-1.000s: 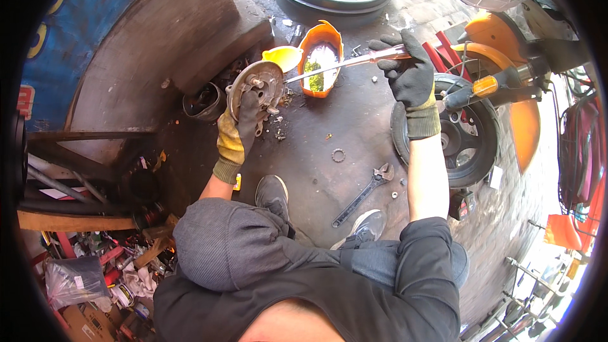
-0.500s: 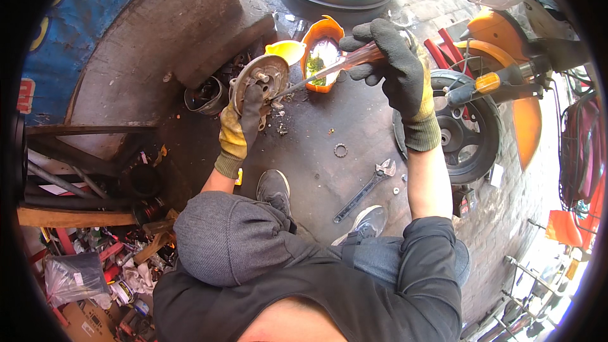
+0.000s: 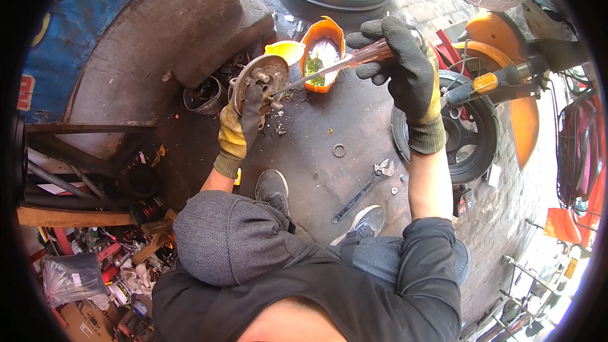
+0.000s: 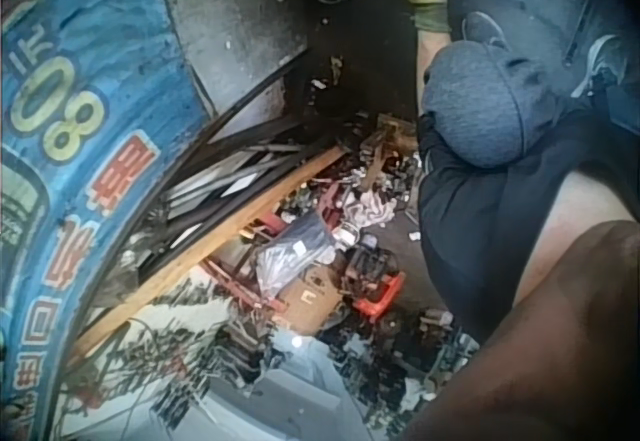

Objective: The person disassembles a scooter brake drum, removes the internal components, and applies lubricant to the mechanism using a screwdriver. The person then reassembles the brake drum.

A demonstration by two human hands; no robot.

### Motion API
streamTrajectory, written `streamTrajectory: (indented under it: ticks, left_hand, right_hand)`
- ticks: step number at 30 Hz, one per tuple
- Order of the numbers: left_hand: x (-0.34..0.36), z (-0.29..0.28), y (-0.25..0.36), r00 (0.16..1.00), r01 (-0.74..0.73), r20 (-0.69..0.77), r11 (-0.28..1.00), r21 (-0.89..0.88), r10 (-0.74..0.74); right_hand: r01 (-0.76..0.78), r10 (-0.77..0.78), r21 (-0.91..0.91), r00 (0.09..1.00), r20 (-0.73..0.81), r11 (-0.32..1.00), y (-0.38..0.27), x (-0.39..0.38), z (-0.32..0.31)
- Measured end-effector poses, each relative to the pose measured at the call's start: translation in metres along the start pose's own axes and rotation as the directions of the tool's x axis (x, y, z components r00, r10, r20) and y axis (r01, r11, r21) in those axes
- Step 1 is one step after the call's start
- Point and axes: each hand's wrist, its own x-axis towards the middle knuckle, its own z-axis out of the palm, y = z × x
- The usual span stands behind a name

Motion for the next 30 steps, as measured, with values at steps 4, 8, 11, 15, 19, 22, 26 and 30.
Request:
streamTrajectory:
  ticks: [4,8,11,15,19,22,26,30]
  left_hand:
    - [0.0,0.003,0.002,0.998,-0.025,-0.056,0.998,0.058,0.028]
    - [-0.001,0.002,0.005,1.0,-0.016,-0.016,0.998,0.057,0.017]
    - [-0.002,0.003,0.002,0.998,-0.035,-0.041,0.999,0.02,0.036]
    - [-0.001,0.002,-0.003,1.0,-0.011,-0.015,1.0,-0.015,0.01]
    - [-0.002,0.002,-0.001,0.999,-0.003,-0.04,0.999,-0.049,0.001]
    - [-0.004,0.004,0.005,0.996,-0.028,-0.083,0.995,0.095,0.036]
    - [-0.006,0.007,0.008,0.997,0.015,-0.076,1.0,-0.006,-0.016]
    - [-0.006,0.006,0.005,0.994,-0.073,-0.081,0.997,0.032,0.075]
  right_hand:
    - [0.048,-0.048,-0.011,0.998,-0.028,0.999,0.006,-0.002,-0.004]
    - [-0.173,0.196,0.18,0.973,-0.121,0.968,0.005,-0.001,0.008]
    - [-0.167,0.175,0.058,0.967,-0.186,0.984,0.001,0.001,0.02]
    - [-0.178,0.202,0.13,0.957,-0.209,0.975,-0.005,0.004,0.013]
    - [-0.048,0.042,-0.013,0.957,-0.288,0.999,0.016,0.011,-0.015]
    - [-0.145,0.137,0.001,0.932,-0.337,0.989,0.055,0.016,-0.029]
    - [-0.294,0.321,0.128,0.849,-0.419,0.947,0.135,0.015,-0.009]
    - [-0.33,0.393,0.218,0.824,-0.408,0.919,0.185,0.009,0.005]
